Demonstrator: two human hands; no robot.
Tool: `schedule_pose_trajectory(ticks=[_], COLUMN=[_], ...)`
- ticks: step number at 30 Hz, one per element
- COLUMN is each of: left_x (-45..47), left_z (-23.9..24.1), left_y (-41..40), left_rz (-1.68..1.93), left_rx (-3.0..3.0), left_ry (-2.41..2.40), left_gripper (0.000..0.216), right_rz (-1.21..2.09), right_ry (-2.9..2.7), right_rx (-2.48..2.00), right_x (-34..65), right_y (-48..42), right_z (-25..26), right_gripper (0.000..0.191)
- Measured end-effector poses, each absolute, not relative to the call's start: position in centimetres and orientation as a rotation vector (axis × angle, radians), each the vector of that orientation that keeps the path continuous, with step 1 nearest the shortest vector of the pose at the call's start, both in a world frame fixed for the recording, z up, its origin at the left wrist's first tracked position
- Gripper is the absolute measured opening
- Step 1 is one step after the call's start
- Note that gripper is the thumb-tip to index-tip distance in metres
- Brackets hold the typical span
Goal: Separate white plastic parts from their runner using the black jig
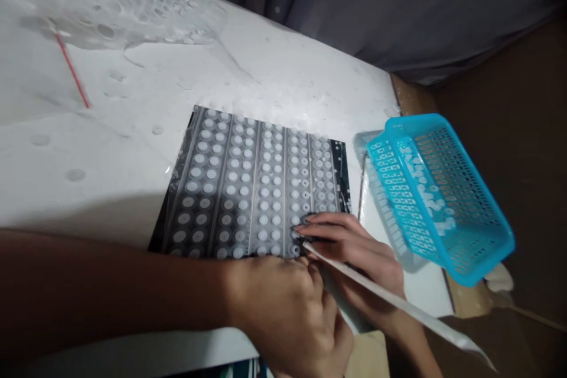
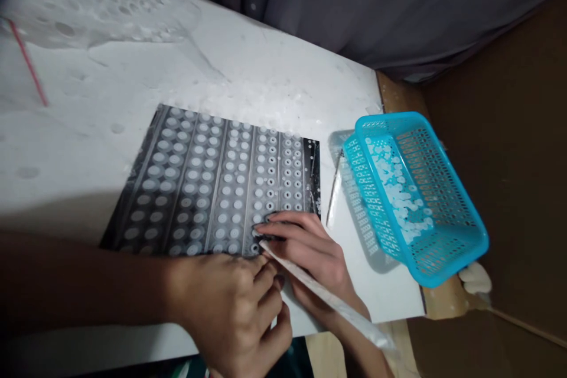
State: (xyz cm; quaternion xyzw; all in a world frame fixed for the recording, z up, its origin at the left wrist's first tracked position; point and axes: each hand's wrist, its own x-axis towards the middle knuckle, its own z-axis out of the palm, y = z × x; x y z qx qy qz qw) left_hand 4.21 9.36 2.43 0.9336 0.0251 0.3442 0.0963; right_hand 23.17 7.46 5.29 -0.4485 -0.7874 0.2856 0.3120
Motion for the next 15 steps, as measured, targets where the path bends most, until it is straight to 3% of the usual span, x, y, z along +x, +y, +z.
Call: schedule_pose_trajectory(ticks=[5, 9, 15], left_x=[4.2, 4.3, 4.4], left_z=[2.4, 2.0, 1.6], left_y=[9.2, 8.8, 7.9], left_rz=[0.950, 0.938, 0.950], left_rx=[2.778, 2.746, 2.720], left_ry=[0.084, 0.113, 0.205], left_gripper=[0.008, 0.019, 0.010], right_rz=[0.532, 0.366, 0.644], right_ry=[-2.322, -2.397, -1.788], right_rx=[-1.144, -1.099, -1.333], right_x=[23.0, 22.7, 21.5], right_y=[7.4, 7.1, 6.7], right_z=[6.0, 5.3, 3.9], right_gripper=[0.025, 0.027, 0.020])
